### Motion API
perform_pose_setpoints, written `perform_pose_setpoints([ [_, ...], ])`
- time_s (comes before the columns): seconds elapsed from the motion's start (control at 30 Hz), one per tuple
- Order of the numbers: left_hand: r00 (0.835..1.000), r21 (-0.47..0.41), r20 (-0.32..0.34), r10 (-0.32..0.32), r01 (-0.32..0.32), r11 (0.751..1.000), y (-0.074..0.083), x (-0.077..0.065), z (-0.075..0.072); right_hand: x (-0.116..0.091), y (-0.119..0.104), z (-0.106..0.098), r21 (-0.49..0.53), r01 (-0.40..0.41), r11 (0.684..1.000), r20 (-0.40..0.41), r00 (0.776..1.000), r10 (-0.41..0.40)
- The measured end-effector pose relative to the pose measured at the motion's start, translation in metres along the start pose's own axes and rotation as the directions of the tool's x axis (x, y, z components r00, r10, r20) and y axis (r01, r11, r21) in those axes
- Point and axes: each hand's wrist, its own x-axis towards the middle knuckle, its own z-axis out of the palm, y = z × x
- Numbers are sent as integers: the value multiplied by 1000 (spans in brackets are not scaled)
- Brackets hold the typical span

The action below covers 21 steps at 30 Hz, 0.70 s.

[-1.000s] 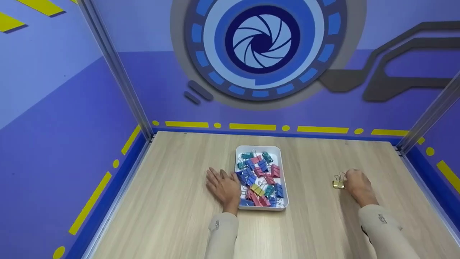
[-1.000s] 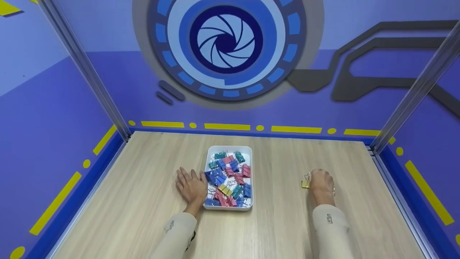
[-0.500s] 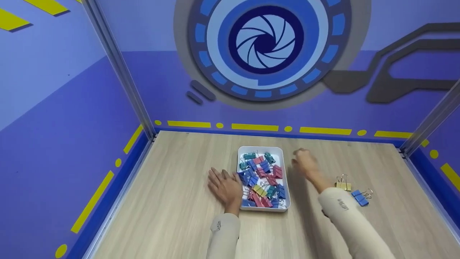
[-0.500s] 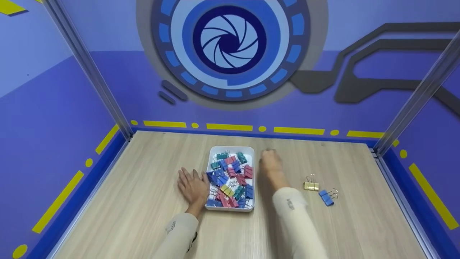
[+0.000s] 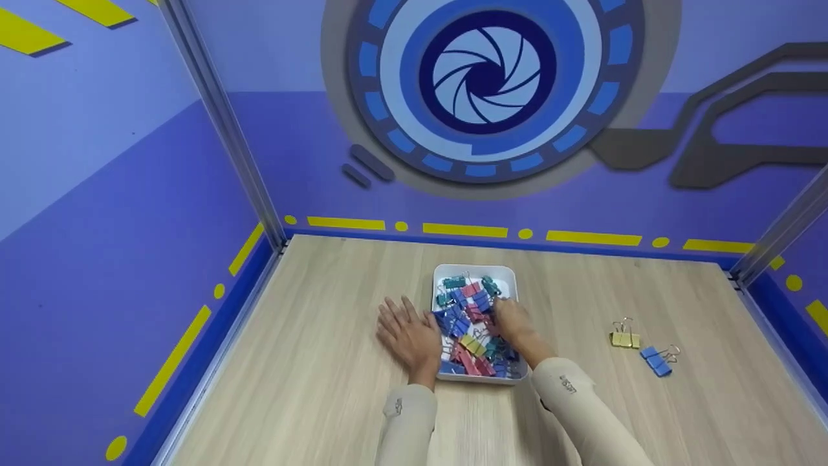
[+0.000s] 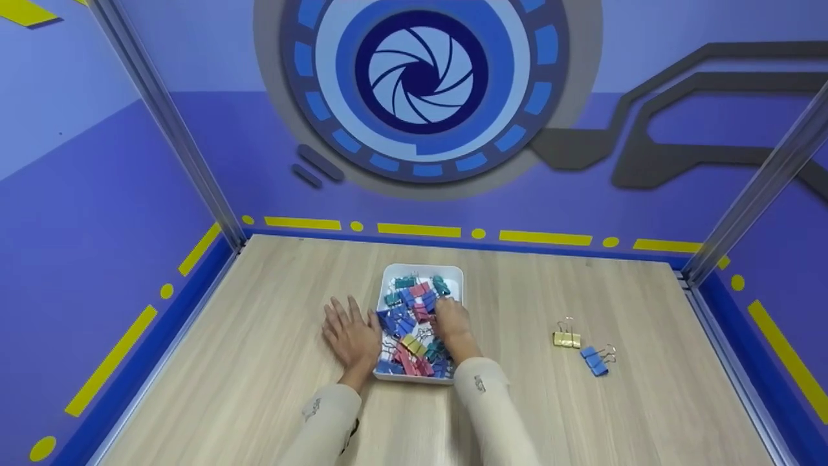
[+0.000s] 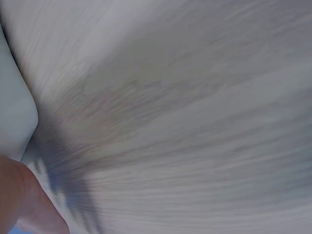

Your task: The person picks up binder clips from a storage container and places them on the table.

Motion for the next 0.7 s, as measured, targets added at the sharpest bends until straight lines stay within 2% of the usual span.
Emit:
perform_pose_setpoints([
  [0.07,1000,8,-10,3,-3,1000,0,0,1,-1,1,2,-2,-1,1000,-39,999,1],
  [0.17,1000,9,-21,6,-5,1000,1,-1,1,-2,2,3,-3,-12,1000,-54,998,12],
  [0.43,1000,14,0,-5,5,1000,0,1,-1,0,0,1,128,-109,986,14,994,108],
  [0.67,1000,19,10,-4,4,1000,-2,3,0,1,-2,-2,136,-103,985,17,995,101],
  [0.7,1000,17,3,-3,3,1000,-2,3,0,1,-2,-2,196,-138,971,39,990,133],
])
